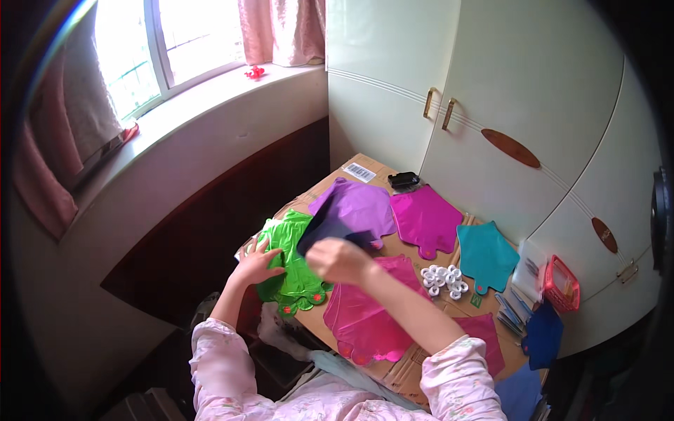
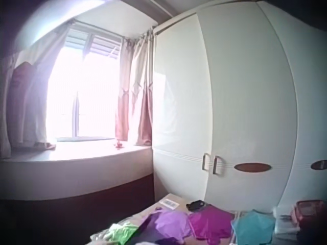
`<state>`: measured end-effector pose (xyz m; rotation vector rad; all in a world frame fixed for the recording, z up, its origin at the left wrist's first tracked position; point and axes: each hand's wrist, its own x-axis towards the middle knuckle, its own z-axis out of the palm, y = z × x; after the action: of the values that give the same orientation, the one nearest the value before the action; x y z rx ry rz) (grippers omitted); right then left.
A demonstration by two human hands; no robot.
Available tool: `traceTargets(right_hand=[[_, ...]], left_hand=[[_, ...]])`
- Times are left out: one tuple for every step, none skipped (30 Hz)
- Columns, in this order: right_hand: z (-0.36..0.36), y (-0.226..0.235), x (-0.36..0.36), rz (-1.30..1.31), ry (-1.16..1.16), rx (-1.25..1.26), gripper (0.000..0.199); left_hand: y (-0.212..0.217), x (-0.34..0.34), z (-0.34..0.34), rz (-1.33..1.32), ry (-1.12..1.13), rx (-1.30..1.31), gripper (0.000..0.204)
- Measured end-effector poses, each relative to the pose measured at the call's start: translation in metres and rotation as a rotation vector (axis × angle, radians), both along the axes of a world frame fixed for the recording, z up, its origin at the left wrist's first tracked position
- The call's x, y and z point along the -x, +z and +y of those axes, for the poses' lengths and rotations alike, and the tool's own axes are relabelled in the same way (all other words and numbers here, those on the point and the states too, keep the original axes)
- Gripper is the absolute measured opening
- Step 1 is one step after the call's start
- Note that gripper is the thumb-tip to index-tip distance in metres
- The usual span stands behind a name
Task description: Folding colored plastic sheets and placing them onto cardboard backings inside plastic sleeves.
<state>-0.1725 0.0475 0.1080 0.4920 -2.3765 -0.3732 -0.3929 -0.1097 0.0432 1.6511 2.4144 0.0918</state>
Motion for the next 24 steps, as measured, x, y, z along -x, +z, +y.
traceTargets(right_hand=[[-0.015, -0.019, 0.009, -0.021, 0.041, -0.022, 0.005], [-0.021, -0.041, 0.019, -0.062, 0.072, -0.035, 0.006], [-0.025, -0.063, 0.023, -0.072, 0.054, -0.047, 0.007], [-0.035, -0.075, 0.029, -0.071, 0.062, -0.057, 0.009], [-0.042, -0.086, 0.03, -0.088, 0.065, -0.014, 0.008], [-0.044, -0.094, 0.032, -0.114, 0.084, 0.019, 0.008], [-0.046, -0.102, 0.032, -0.141, 0.095, 0.028, 0.008], [-0.046, -0.11, 0.033, -0.167, 0.106, 0.038, 0.007], [-0.05, -0.111, 0.036, -0.217, 0.106, 0.062, 0.008], [-0.05, -0.112, 0.035, -0.271, 0.087, 0.085, 0.008], [-0.051, -0.112, 0.034, -0.325, 0.069, 0.107, 0.008], [-0.049, -0.113, 0.033, -0.316, 0.06, 0.07, 0.008], [-0.049, -0.113, 0.033, -0.307, 0.053, 0.034, 0.008], [-0.049, -0.113, 0.033, -0.297, 0.048, -0.003, 0.008], [-0.049, -0.116, 0.033, -0.299, 0.033, 0.001, 0.008], [-0.05, -0.12, 0.033, -0.299, 0.019, 0.005, 0.008], [-0.051, -0.123, 0.033, -0.3, 0.005, 0.01, 0.007], [-0.053, -0.122, 0.033, -0.289, -0.011, 0.091, 0.008], [-0.055, -0.12, 0.033, -0.28, -0.03, 0.173, 0.009], [-0.056, -0.119, 0.033, -0.271, -0.048, 0.255, 0.011], [-0.056, -0.12, 0.033, -0.318, -0.08, 0.404, 0.009], [-0.055, -0.118, 0.033, -0.32, -0.085, 0.532, 0.008], [-0.053, -0.117, 0.032, -0.322, -0.09, 0.659, 0.008], [-0.055, -0.114, 0.032, -0.32, -0.082, 0.787, 0.007]], left_hand=[[-0.015, 0.005, -0.006, -0.032, -0.008, -0.032, 0.068], [-0.029, 0.011, -0.004, -0.084, -0.027, -0.056, 0.067], [-0.02, 0.0, 0.001, -0.017, -0.015, -0.008, 0.058], [-0.03, 0.008, -0.005, -0.065, -0.021, -0.1, 0.056], [-0.05, 0.022, -0.008, -0.112, -0.03, -0.192, 0.054], [-0.057, 0.027, -0.008, -0.164, -0.053, -0.285, 0.052], [-0.058, 0.027, -0.008, -0.361, 0.017, -0.351, 0.044], [-0.071, 0.035, -0.007, -0.345, -0.001, -0.389, 0.045], [-0.095, 0.051, -0.012, -0.327, -0.002, -0.426, 0.046], [-0.102, 0.053, -0.01, -0.318, -0.022, -0.464, 0.047], [-0.107, 0.056, -0.01, -0.366, 0.035, -0.414, 0.048], [-0.106, 0.054, -0.007, -0.36, 0.031, -0.393, 0.048], [-0.104, 0.053, -0.004, -0.353, 0.029, -0.372, 0.047], [-0.102, 0.051, -0.003, -0.345, 0.029, -0.351, 0.046], [-0.096, 0.049, -0.003, -0.361, 0.019, -0.381, 0.044], [-0.088, 0.045, -0.003, -0.374, 0.008, -0.411, 0.042], [-0.08, 0.041, -0.003, -0.388, -0.002, -0.441, 0.04], [-0.07, 0.035, -0.006, -0.398, -0.006, -0.472, 0.038], [-0.06, 0.03, -0.008, -0.412, -0.012, -0.504, 0.036], [-0.052, 0.024, -0.011, -0.425, -0.018, -0.534, 0.034], [-0.041, 0.016, -0.014, -0.39, -0.026, -0.635, 0.034], [-0.031, 0.009, -0.016, -0.356, -0.034, -0.733, 0.035], [-0.028, 0.005, -0.017, -0.323, -0.042, -0.831, 0.036], [-0.032, 0.007, -0.027, -0.256, 0.059, -0.814, 0.032]])
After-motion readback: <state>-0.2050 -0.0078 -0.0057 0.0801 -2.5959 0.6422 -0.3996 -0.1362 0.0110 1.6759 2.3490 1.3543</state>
